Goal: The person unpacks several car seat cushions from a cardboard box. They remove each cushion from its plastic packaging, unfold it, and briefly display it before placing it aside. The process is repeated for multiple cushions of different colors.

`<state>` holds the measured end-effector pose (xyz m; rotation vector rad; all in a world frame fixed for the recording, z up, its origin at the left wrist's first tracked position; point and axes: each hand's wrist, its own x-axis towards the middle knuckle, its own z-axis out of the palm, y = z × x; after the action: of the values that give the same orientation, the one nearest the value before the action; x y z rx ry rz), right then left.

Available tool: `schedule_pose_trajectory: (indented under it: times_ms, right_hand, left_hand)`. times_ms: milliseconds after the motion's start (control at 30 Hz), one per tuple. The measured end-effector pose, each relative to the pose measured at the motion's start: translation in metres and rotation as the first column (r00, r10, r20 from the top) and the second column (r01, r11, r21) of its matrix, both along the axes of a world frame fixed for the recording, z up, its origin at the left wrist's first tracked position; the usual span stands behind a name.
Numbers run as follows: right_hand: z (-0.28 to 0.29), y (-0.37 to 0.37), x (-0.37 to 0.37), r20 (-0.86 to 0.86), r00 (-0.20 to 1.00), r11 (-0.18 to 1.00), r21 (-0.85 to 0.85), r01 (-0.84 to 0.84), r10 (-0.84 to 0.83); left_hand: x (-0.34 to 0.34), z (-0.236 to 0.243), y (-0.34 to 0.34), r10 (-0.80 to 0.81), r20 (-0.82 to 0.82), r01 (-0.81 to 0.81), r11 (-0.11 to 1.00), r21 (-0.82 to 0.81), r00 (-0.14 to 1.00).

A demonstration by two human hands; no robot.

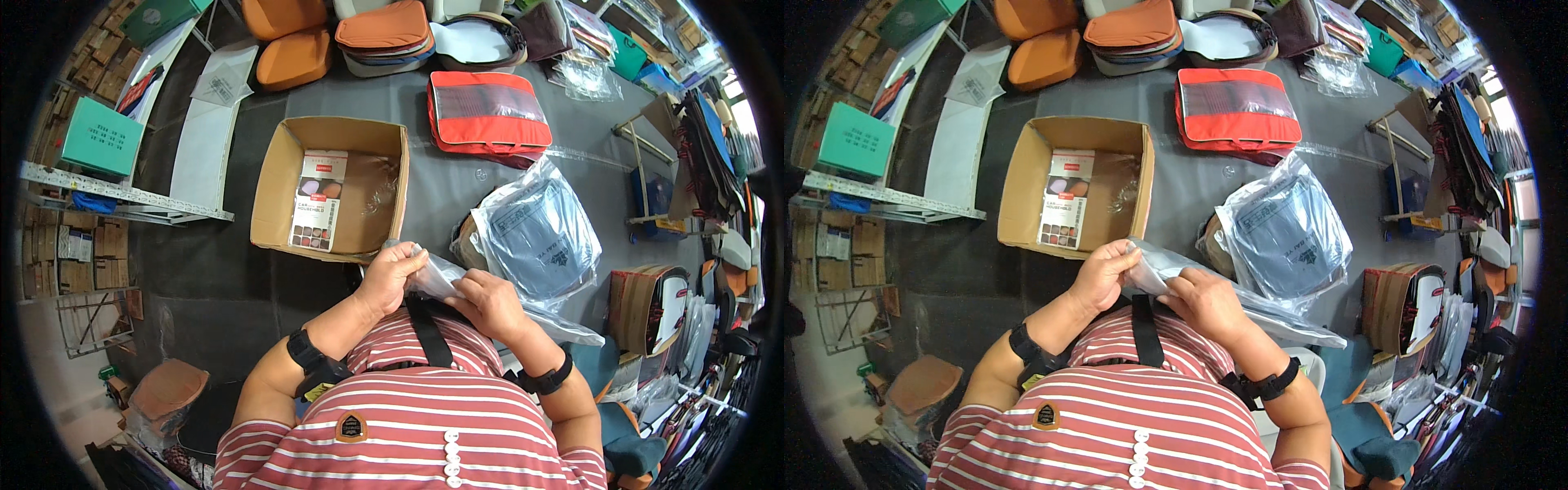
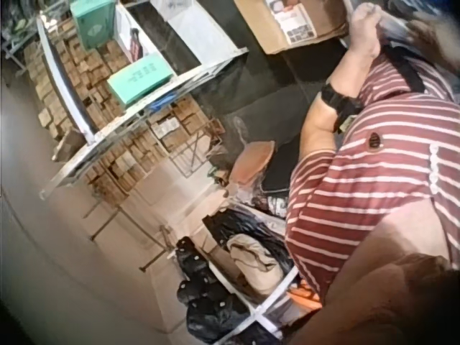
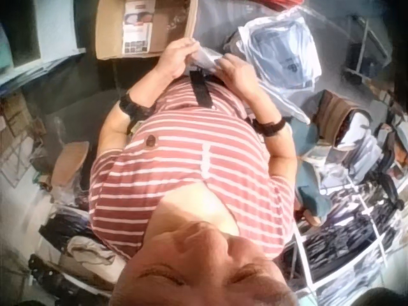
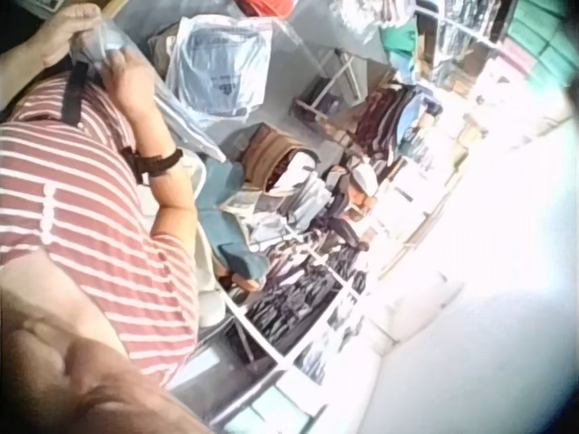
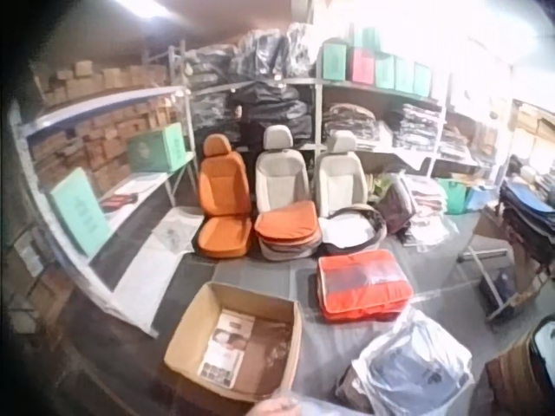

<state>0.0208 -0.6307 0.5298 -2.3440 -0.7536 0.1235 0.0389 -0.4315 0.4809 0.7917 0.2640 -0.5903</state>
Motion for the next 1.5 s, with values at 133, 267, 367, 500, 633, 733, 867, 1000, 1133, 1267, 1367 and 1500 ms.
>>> schedule_pose_trajectory:
  times_ms: [133,267,367,500,633,733,867,1000,1133,1267,1367,1500]
  right_hand:
    - [-0.003,-0.002,-0.004,0.033,0.999,0.999,-0.039,-0.018,0.02]
    - [-0.008,-0.024,-0.016,0.094,0.995,0.994,-0.099,-0.035,0.044]
    - [-0.013,-0.065,-0.042,0.084,0.996,0.99,-0.14,0.03,-0.018]
    - [-0.025,-0.159,-0.106,0.03,0.973,0.941,-0.252,0.227,-0.227]
    - [-0.016,-0.233,-0.148,-0.017,0.868,0.809,-0.372,0.454,-0.495]
    - [-0.006,-0.259,-0.15,-0.049,0.802,0.74,-0.422,0.524,-0.596]
    - [0.002,-0.266,-0.141,-0.152,0.717,0.679,-0.498,0.54,-0.681]
    - [0.016,-0.227,-0.106,-0.195,0.788,0.806,-0.26,0.532,-0.583]
    - [0.006,-0.177,-0.06,-0.276,0.801,0.847,-0.21,0.489,-0.531]
    - [-0.014,-0.165,-0.037,-0.282,0.903,0.936,-0.23,0.266,-0.325]
    - [-0.021,-0.159,-0.031,-0.292,0.922,0.944,-0.281,0.172,-0.255]
    - [-0.025,-0.146,-0.036,-0.342,0.843,0.907,-0.223,0.356,-0.415]
  left_hand:
    - [-0.006,0.0,-0.002,0.013,0.029,-0.014,0.998,0.064,1.0]
    - [-0.006,0.002,0.001,0.105,0.079,-0.115,0.985,0.131,0.991]
    - [0.003,0.004,0.011,0.222,0.065,-0.229,0.962,0.149,0.973]
    - [0.02,0.003,0.021,0.278,0.066,-0.284,0.951,0.12,0.958]
    - [0.035,0.005,0.02,0.362,0.055,-0.366,0.915,0.168,0.93]
    - [0.042,0.006,0.02,0.324,0.095,-0.336,0.925,0.179,0.941]
    - [0.047,0.001,0.026,0.263,0.103,-0.279,0.936,0.214,0.959]
    - [0.043,0.005,0.026,0.15,0.091,-0.167,0.96,0.224,0.984]
    - [0.036,0.005,0.029,0.083,0.122,-0.107,0.971,0.212,0.989]
    - [0.035,-0.002,0.036,-0.02,0.161,-0.015,0.976,0.217,0.987]
    - [0.032,0.002,0.035,0.004,0.135,-0.037,0.97,0.24,0.991]
    - [0.033,-0.002,0.044,-0.049,0.236,-0.028,0.95,0.311,0.97]
